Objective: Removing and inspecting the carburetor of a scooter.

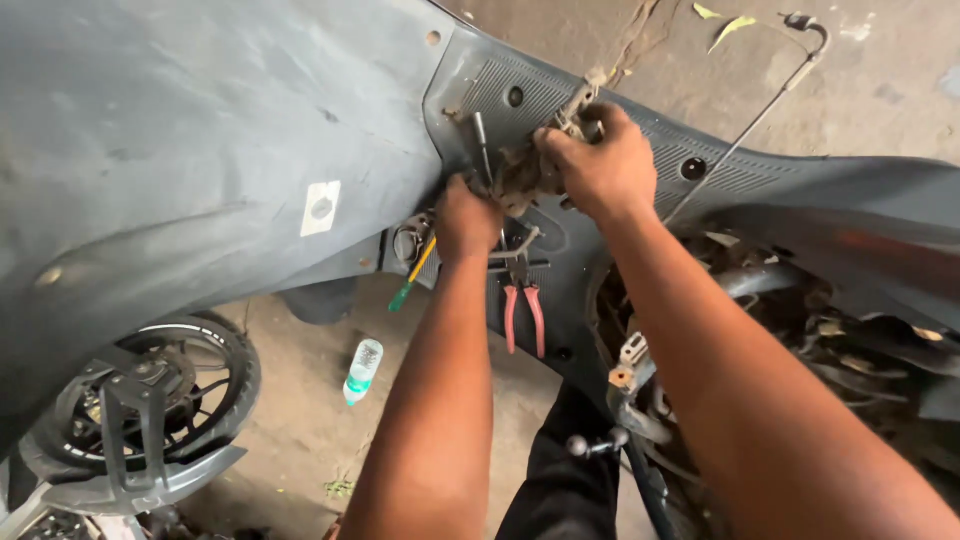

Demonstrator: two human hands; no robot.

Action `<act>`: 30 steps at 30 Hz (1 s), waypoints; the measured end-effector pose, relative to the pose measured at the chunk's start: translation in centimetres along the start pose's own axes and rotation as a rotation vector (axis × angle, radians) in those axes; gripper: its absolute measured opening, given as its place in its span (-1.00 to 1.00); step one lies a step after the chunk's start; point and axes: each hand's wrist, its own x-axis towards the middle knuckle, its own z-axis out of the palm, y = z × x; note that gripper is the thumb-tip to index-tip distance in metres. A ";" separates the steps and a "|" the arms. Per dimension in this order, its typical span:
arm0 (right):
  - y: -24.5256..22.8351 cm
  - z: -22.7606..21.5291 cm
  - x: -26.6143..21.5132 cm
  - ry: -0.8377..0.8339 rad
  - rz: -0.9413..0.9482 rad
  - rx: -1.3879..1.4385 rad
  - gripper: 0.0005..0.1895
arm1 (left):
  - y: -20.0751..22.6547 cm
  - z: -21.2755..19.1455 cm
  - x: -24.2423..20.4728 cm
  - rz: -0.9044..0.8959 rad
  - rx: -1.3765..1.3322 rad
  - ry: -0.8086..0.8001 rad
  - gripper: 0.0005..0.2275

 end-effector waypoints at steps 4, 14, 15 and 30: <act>-0.4 -1.1 2.3 0.079 -0.314 -0.195 -0.29 | 1.4 1.0 -2.2 -0.042 -0.050 -0.025 -0.70; -5.1 0.5 3.8 0.058 -0.548 -0.236 -0.37 | 3.8 2.2 -6.2 0.123 0.105 -0.153 -0.51; -4.9 1.3 3.8 0.054 -0.547 -0.233 -0.37 | 3.5 2.8 -6.6 0.121 0.110 -0.152 -0.51; -3.0 7.9 0.2 -0.206 -0.403 -0.535 0.03 | 2.9 1.2 -7.9 0.289 -0.115 -0.182 -0.64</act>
